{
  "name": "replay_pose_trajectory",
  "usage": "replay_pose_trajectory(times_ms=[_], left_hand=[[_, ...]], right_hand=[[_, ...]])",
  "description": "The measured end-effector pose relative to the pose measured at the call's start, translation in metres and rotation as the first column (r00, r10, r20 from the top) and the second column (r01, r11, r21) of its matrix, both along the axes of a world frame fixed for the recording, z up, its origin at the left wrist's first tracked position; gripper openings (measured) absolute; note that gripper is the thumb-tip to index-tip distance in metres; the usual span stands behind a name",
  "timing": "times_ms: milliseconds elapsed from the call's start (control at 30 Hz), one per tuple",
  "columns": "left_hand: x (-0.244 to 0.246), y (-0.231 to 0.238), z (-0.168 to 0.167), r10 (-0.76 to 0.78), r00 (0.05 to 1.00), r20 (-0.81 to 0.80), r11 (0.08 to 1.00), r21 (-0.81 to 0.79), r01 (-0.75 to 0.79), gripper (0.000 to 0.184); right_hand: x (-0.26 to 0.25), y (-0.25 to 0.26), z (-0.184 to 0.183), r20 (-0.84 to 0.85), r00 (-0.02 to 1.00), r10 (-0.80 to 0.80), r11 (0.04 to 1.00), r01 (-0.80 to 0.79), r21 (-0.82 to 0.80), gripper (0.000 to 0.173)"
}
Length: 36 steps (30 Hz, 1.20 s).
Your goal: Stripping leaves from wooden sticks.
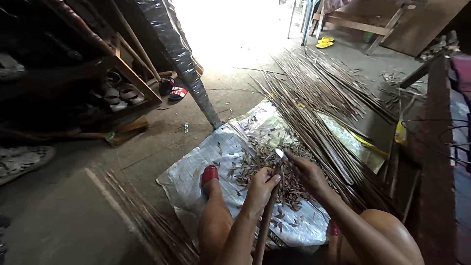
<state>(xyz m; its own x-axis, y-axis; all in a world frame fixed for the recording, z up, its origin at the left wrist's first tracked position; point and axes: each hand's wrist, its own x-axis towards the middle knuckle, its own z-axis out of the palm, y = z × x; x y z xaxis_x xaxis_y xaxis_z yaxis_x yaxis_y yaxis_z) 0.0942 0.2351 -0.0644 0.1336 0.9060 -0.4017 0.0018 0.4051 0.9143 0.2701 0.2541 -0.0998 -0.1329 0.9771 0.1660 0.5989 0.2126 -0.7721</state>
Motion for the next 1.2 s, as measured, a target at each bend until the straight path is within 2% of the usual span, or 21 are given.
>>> replay_pose_trajectory(times_ms=[67, 100, 167, 200, 267, 333, 433, 567, 733, 867, 933, 1000, 1133, 1200], left_hand=[[0.001, 0.0, 0.0, -0.006, 1.0, 0.011, 1.0, -0.01, 0.006, 0.008], [0.001, 0.0, 0.0, -0.003, 1.0, 0.015, 1.0, -0.009, 0.004, 0.008], [0.002, 0.002, -0.001, 0.017, 1.0, 0.013, 1.0, 0.001, -0.017, 0.008], [0.004, 0.002, -0.002, 0.03, 1.0, 0.0, 1.0, 0.01, -0.03, 0.008], [0.005, 0.003, -0.006, 0.052, 0.997, -0.052, 0.997, 0.05, -0.05, 0.012], [0.004, 0.004, -0.009, 0.076, 0.991, -0.11, 0.993, 0.094, -0.066, 0.014], [0.002, 0.005, -0.007, 0.075, 0.992, -0.103, 0.994, 0.087, -0.067, 0.017], [-0.005, 0.004, -0.003, 0.002, 1.0, 0.031, 1.0, 0.031, -0.003, 0.023], [-0.001, 0.004, -0.005, -0.034, 0.999, -0.01, 0.999, 0.006, 0.034, 0.016], [0.005, 0.001, 0.005, -0.004, 0.998, 0.058, 0.998, -0.068, 0.008, 0.013], [0.004, -0.002, 0.009, -0.007, 0.997, 0.081, 0.997, -0.08, 0.013, 0.012], [0.002, -0.003, 0.012, -0.009, 0.995, 0.099, 0.995, -0.095, 0.018, 0.012], [0.0, -0.005, 0.015, -0.02, 0.994, 0.111, 0.993, -0.113, 0.033, 0.012], [-0.001, -0.005, 0.016, -0.024, 0.994, 0.11, 0.992, -0.122, 0.037, 0.012]], right_hand=[[0.006, 0.008, 0.004, -0.177, 0.978, -0.113, 0.987, 0.09, -0.131, 0.043], [0.005, 0.009, 0.009, -0.344, 0.925, -0.16, 0.962, 0.068, -0.266, 0.045], [0.006, 0.006, 0.019, -0.636, 0.74, -0.217, 0.855, -0.171, -0.49, 0.044], [0.008, 0.003, 0.019, -0.719, 0.663, -0.206, 0.779, -0.333, -0.531, 0.042], [0.008, 0.001, 0.011, -0.824, 0.551, -0.129, 0.616, -0.607, -0.502, 0.028], [0.004, -0.001, 0.007, -0.867, 0.489, -0.098, 0.535, -0.709, -0.46, 0.026], [-0.004, -0.005, 0.009, -0.848, 0.512, -0.135, 0.582, -0.652, -0.486, 0.039], [-0.005, -0.004, 0.013, -0.801, 0.566, -0.195, 0.666, -0.523, -0.532, 0.041], [-0.004, 0.0, 0.014, -0.763, 0.611, -0.21, 0.779, -0.367, -0.508, 0.038], [-0.003, 0.0, 0.013, -0.632, 0.775, -0.018, 0.891, -0.274, -0.362, 0.04], [0.001, 0.003, 0.006, -0.455, 0.882, 0.125, 0.948, -0.242, -0.207, 0.04], [0.005, 0.006, -0.003, -0.268, 0.94, 0.21, 0.969, -0.237, -0.073, 0.042], [0.005, 0.007, -0.004, -0.026, 0.989, 0.145, 0.988, -0.144, 0.056, 0.039], [0.009, 0.012, -0.008, -0.041, 0.997, 0.068, 0.996, -0.065, 0.066, 0.038]])
